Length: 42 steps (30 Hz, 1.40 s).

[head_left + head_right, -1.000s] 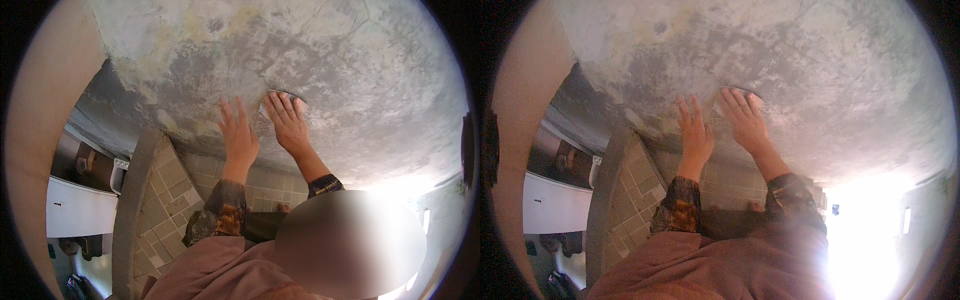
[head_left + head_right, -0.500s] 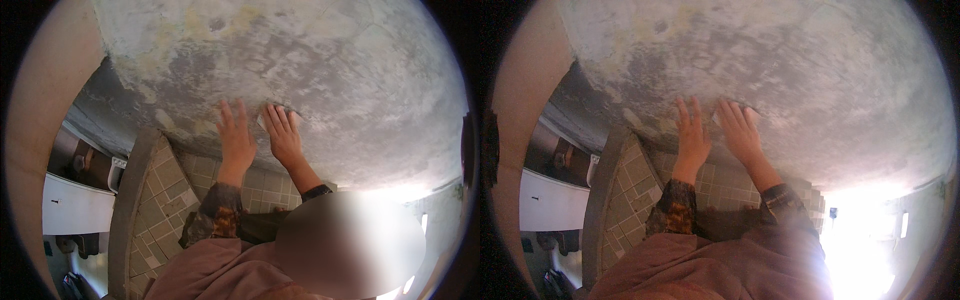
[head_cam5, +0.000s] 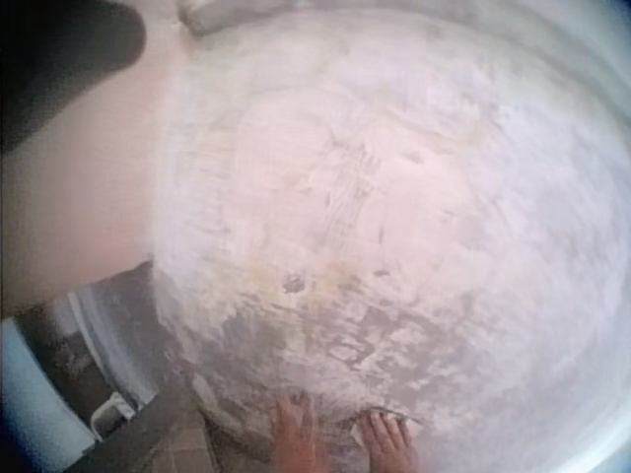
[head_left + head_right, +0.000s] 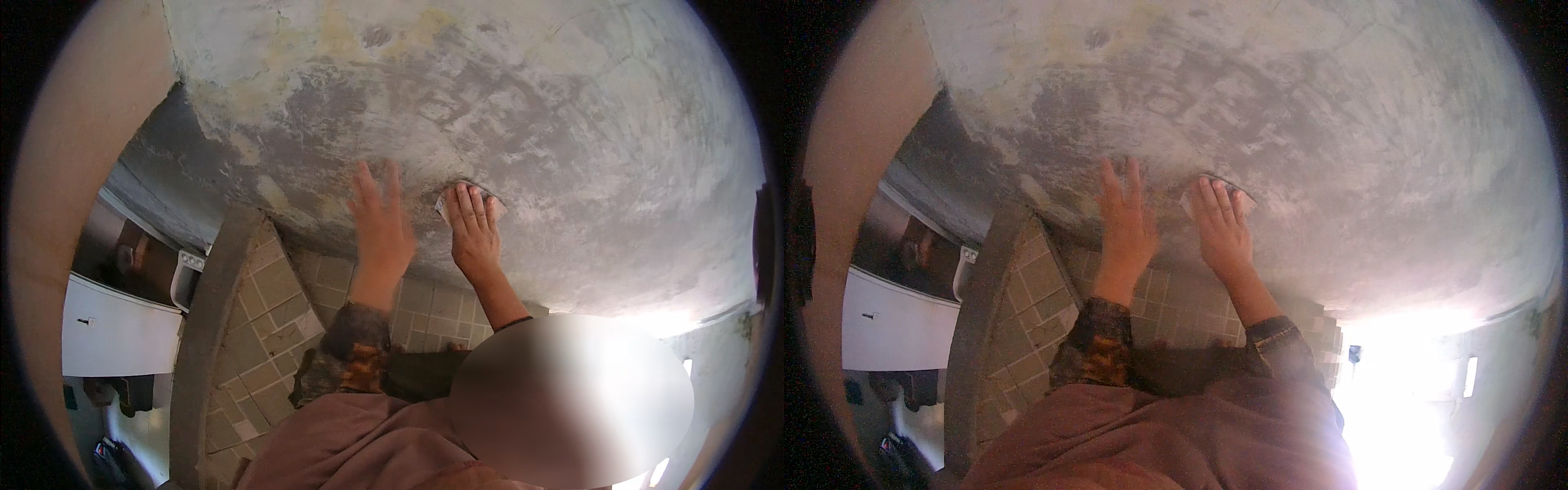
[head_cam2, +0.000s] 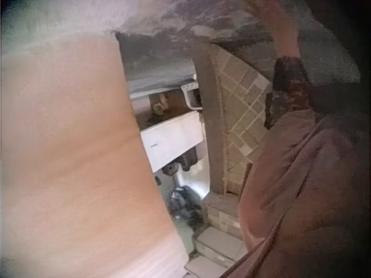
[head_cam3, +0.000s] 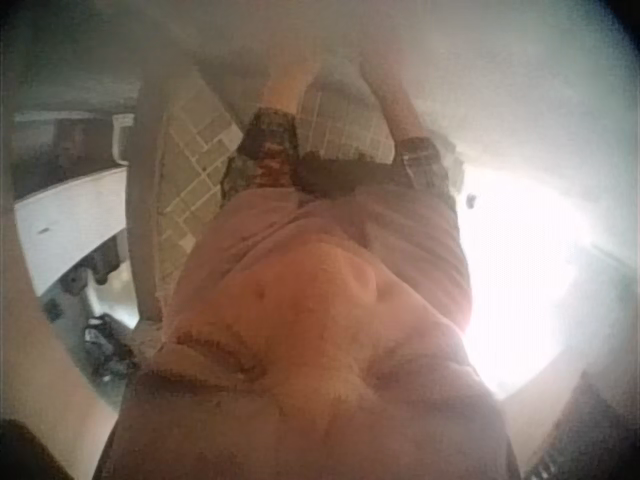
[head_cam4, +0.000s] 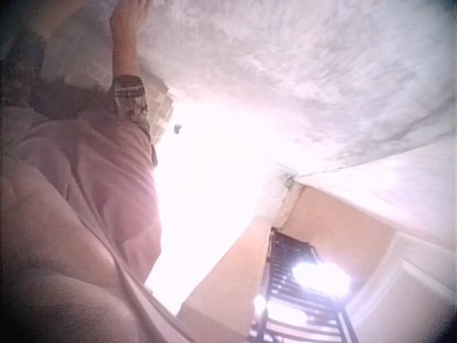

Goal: The person smooths a ceiling surface using a small rectangular tool held in the right hand while the left hand supports the motion. The person repeatedly rubs the tool across the ceiling in overlapping strokes, gradually covering more area.

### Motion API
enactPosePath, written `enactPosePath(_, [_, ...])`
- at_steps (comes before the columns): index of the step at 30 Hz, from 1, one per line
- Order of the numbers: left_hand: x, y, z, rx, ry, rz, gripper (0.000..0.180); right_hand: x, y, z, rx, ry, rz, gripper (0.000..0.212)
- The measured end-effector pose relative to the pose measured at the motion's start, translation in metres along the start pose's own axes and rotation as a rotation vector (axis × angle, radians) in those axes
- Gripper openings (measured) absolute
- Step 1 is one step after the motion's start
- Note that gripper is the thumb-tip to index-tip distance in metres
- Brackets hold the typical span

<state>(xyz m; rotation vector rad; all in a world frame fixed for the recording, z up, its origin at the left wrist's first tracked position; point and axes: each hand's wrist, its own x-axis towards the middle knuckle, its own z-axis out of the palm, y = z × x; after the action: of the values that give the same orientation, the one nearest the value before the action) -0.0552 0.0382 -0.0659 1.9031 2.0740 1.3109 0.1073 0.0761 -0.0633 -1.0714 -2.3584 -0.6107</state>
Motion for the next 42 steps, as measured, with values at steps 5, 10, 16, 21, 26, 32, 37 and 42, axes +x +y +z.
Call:
enactPosePath(5, [0.015,-0.007,-0.003,0.008,0.108,0.085,0.075,0.028,0.000,0.006,0.029,0.102,0.050,0.062])
enactPosePath(10, [0.021,-0.007,-0.009,0.083,0.126,0.234,0.073,0.012,-0.003,0.003,0.012,0.048,-0.097,0.063])
enactPosePath(16, [0.022,-0.007,-0.013,-0.040,0.094,0.270,0.072,0.017,0.001,0.007,-0.017,-0.027,-0.007,0.062])
enactPosePath(21, [0.021,-0.011,-0.019,-0.002,0.070,0.252,0.074,0.020,-0.010,0.007,0.064,-0.068,-0.086,0.060])
enactPosePath(26, [0.024,-0.009,-0.026,0.021,0.093,0.246,0.069,0.010,-0.002,0.001,0.016,-0.084,-0.113,0.060])
enactPosePath(32, [0.031,0.004,-0.028,-0.010,0.151,0.402,0.061,0.018,-0.003,0.014,-0.057,-0.094,-0.126,0.067])
enactPosePath(37, [0.037,0.013,-0.030,-0.034,0.070,0.393,0.057,0.001,0.001,0.008,0.044,-0.301,-0.119,0.054])
enactPosePath(42, [0.047,0.020,-0.037,-0.033,0.129,0.447,0.059,0.007,0.001,0.013,-0.069,-0.128,-0.141,0.064])
